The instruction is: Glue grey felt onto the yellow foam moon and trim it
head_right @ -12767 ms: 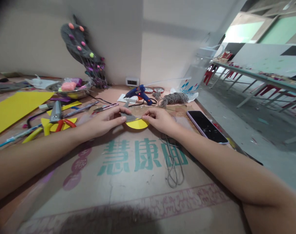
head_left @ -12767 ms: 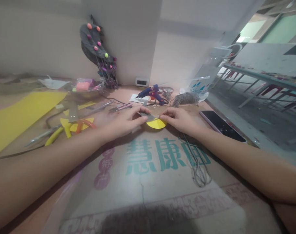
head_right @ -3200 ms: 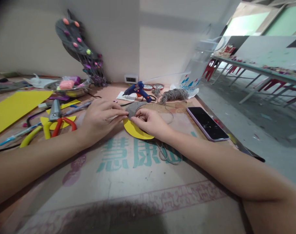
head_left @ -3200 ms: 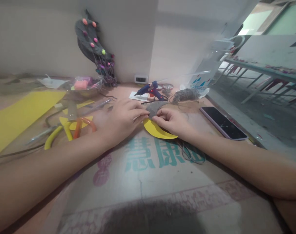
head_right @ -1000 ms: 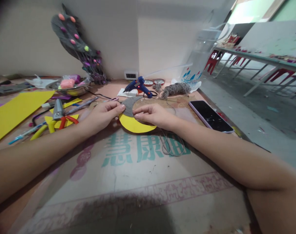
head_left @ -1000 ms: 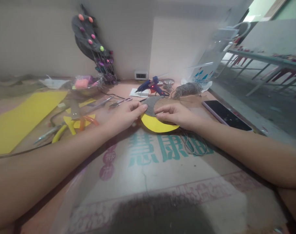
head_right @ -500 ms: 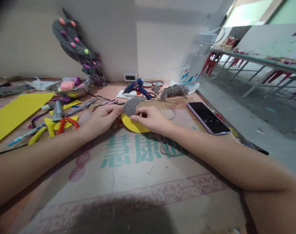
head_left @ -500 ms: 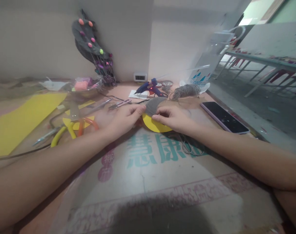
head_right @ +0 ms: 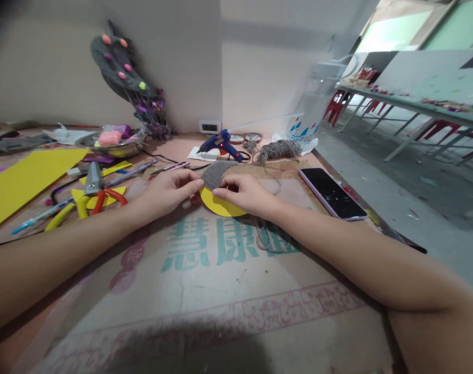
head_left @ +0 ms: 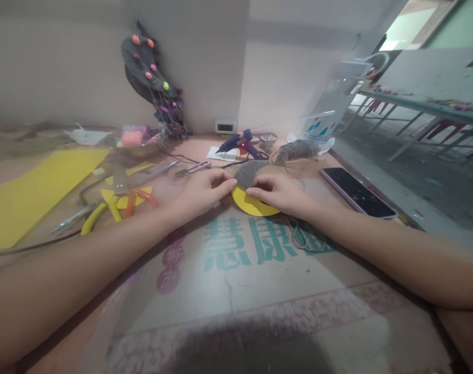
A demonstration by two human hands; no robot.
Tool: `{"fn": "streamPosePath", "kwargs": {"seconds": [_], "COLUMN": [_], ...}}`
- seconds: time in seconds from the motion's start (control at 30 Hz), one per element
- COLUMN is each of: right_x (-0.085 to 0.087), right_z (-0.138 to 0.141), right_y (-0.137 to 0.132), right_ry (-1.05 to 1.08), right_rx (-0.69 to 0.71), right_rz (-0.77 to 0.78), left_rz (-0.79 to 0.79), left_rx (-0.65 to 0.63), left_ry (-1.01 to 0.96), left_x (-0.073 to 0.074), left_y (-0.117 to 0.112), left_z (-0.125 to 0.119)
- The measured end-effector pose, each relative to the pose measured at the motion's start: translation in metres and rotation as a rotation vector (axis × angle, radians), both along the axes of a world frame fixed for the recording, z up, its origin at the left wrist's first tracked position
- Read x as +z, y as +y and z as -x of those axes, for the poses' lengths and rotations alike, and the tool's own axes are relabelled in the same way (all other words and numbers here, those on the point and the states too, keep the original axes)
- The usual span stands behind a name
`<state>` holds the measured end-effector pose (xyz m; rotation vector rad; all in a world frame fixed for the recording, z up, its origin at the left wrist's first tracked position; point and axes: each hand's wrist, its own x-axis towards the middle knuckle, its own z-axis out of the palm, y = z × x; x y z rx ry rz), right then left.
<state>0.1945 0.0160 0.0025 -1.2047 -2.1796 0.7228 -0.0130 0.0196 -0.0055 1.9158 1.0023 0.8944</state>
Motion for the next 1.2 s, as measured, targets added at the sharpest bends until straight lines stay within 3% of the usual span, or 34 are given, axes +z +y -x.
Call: {"fn": "streamPosePath", "kwargs": {"seconds": [0.17, 0.57, 0.77, 1.0, 1.2], "right_x": [-0.0002, -0.0012, -0.0047, -0.0045, -0.0038], "right_z": [-0.0006, -0.0013, -0.0016, -0.0024, -0.0015], "right_y": [0.0026, 0.0016, 0.0045, 0.0031, 0.0022], "right_ry": [0.041, 0.078, 0.052, 0.053, 0.025], "right_rx": [-0.007, 0.008, 0.020, 0.044, 0.059], "right_rz": [0.000, 0.038, 0.004, 0.025, -0.015], "left_rz": [0.009, -0.035, 0.004, -0.070, -0.094], "left_rx": [-0.066, 0.043, -0.053, -0.020, -0.063], "left_ry": [-0.057, 0.051, 0.065, 0.154, 0.190], "left_x": [0.0016, 0.0044, 0.0016, 0.0011, 0.0026], "left_y": [-0.0008, -0.0020, 0.0021, 0.0029, 0.0037], "left_z": [-0.0017, -0.0005, 0.0010, 0.0017, 0.0012]}}
